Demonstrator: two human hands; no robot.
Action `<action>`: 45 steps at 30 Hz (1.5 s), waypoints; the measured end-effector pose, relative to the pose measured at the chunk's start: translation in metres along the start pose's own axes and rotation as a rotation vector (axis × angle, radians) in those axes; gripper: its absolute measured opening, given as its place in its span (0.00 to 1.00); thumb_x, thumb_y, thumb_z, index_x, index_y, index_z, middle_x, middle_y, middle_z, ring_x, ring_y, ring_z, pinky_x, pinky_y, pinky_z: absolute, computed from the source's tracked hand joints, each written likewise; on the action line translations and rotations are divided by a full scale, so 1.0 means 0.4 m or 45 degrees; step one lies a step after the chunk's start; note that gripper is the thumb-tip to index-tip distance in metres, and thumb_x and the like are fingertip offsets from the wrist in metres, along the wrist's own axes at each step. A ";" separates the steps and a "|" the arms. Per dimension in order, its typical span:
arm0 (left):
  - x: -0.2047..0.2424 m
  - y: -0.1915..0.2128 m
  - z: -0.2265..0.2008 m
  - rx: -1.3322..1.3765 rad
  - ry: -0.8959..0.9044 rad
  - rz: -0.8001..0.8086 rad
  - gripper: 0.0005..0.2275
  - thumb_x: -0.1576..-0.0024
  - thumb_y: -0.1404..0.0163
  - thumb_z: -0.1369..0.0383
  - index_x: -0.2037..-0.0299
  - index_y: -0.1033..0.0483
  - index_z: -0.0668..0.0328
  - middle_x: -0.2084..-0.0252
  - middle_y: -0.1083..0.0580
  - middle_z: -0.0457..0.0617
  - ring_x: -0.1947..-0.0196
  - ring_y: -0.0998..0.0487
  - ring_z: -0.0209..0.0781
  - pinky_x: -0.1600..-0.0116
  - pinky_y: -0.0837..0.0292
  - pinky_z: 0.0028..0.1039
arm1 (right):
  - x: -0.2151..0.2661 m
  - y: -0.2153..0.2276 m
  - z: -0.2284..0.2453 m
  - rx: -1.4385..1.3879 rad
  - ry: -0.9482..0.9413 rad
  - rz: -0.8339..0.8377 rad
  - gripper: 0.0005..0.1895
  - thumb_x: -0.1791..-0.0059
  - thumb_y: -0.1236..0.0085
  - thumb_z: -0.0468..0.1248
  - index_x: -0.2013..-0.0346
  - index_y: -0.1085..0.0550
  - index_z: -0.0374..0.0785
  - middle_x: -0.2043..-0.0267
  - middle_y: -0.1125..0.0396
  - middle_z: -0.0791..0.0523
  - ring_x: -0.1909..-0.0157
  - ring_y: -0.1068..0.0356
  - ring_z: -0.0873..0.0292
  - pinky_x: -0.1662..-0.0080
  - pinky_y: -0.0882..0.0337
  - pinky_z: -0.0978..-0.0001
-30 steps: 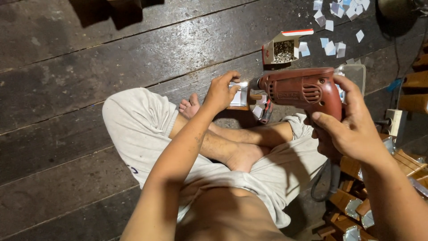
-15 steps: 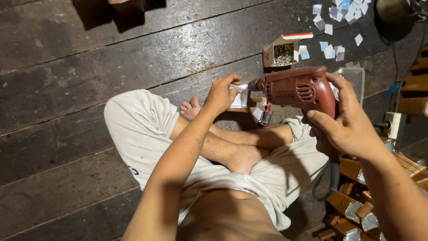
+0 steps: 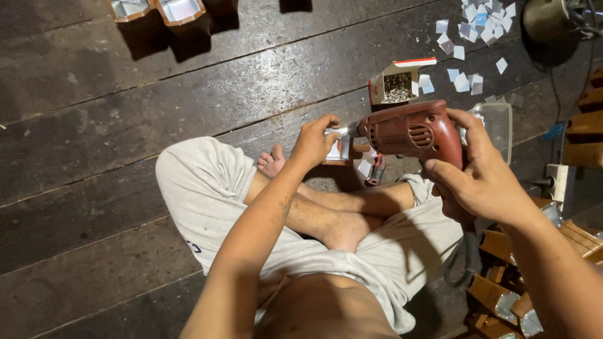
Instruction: The person assembles small wooden lamps by hand and using a drill. The person positions small panels into wooden frames, uses a hammer to tap pieces into place, and uses a drill to secure components with screws.
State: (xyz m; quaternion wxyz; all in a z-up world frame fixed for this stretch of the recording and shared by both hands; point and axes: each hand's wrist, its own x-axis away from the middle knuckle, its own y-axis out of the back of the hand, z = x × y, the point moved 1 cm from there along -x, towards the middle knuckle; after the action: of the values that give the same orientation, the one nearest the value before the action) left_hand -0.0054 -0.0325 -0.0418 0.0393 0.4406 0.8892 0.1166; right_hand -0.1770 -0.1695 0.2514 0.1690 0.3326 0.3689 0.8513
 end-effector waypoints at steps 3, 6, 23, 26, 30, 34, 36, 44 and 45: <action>0.001 -0.001 -0.004 0.005 0.031 0.012 0.13 0.44 0.43 0.76 0.50 0.24 0.57 0.49 0.21 0.53 0.48 0.19 0.48 0.41 0.26 0.35 | -0.003 0.001 -0.004 0.005 0.012 0.016 0.42 0.54 0.44 0.42 0.28 0.49 0.43 0.48 0.35 0.47 0.77 0.40 0.55 0.69 0.34 0.62; 0.000 0.001 -0.004 -0.004 0.042 0.012 0.12 0.44 0.43 0.76 0.51 0.24 0.56 0.49 0.21 0.53 0.49 0.20 0.48 0.42 0.26 0.35 | -0.006 0.002 -0.004 0.020 0.052 0.000 0.42 0.54 0.44 0.43 0.28 0.48 0.41 0.44 0.39 0.48 0.75 0.40 0.55 0.63 0.34 0.60; -0.015 -0.008 0.043 -0.080 -0.163 0.043 0.17 0.43 0.45 0.78 0.44 0.25 0.58 0.47 0.23 0.56 0.47 0.21 0.50 0.41 0.28 0.34 | -0.011 0.008 0.012 0.053 -0.021 0.074 0.43 0.55 0.47 0.46 0.27 0.51 0.48 0.40 0.34 0.48 0.67 0.29 0.51 0.60 0.29 0.57; -0.026 -0.002 0.051 -0.163 -0.272 0.123 0.15 0.42 0.46 0.77 0.44 0.24 0.61 0.45 0.22 0.55 0.45 0.22 0.50 0.39 0.29 0.35 | -0.014 0.008 -0.004 0.015 0.023 0.042 0.43 0.55 0.46 0.46 0.27 0.49 0.47 0.40 0.35 0.50 0.67 0.31 0.52 0.59 0.31 0.59; -0.039 0.001 0.040 -0.206 -0.301 0.188 0.13 0.42 0.46 0.77 0.46 0.23 0.61 0.46 0.22 0.56 0.46 0.22 0.50 0.38 0.29 0.36 | -0.021 0.010 -0.010 -0.016 -0.054 0.064 0.42 0.54 0.45 0.45 0.27 0.49 0.51 0.53 0.31 0.53 0.75 0.35 0.54 0.61 0.32 0.63; -0.052 0.019 -0.004 -0.222 -0.170 0.250 0.16 0.43 0.47 0.80 0.45 0.23 0.60 0.44 0.23 0.57 0.44 0.23 0.52 0.35 0.31 0.40 | -0.037 0.017 -0.011 -0.081 0.010 0.069 0.42 0.55 0.46 0.44 0.28 0.50 0.49 0.49 0.31 0.49 0.67 0.29 0.51 0.57 0.30 0.60; -0.069 0.034 -0.031 -0.277 -0.086 0.295 0.18 0.45 0.48 0.83 0.46 0.22 0.59 0.41 0.24 0.55 0.42 0.25 0.50 0.30 0.34 0.42 | -0.055 0.018 -0.014 -0.037 0.039 0.036 0.43 0.55 0.46 0.43 0.27 0.50 0.49 0.59 0.30 0.51 0.74 0.33 0.53 0.62 0.31 0.60; -0.094 0.028 -0.034 -0.226 -0.102 0.225 0.11 0.43 0.47 0.81 0.53 0.22 0.56 0.50 0.22 0.52 0.51 0.21 0.46 0.38 0.26 0.37 | -0.078 0.032 0.004 -0.049 -0.031 0.032 0.42 0.55 0.45 0.42 0.28 0.50 0.49 0.50 0.32 0.51 0.73 0.34 0.52 0.60 0.32 0.58; -0.093 0.022 -0.022 -0.193 -0.150 0.153 0.09 0.42 0.45 0.78 0.54 0.22 0.56 0.56 0.21 0.51 0.54 0.20 0.44 0.42 0.24 0.34 | -0.075 0.035 0.011 -0.057 -0.076 0.033 0.41 0.55 0.46 0.42 0.28 0.49 0.50 0.51 0.32 0.51 0.74 0.35 0.52 0.61 0.32 0.59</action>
State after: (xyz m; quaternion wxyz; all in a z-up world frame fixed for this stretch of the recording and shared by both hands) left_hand 0.0226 -0.0584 -0.0325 0.1178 0.4950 0.8460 0.1594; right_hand -0.1529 -0.1926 0.2509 0.1761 0.3587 0.3403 0.8512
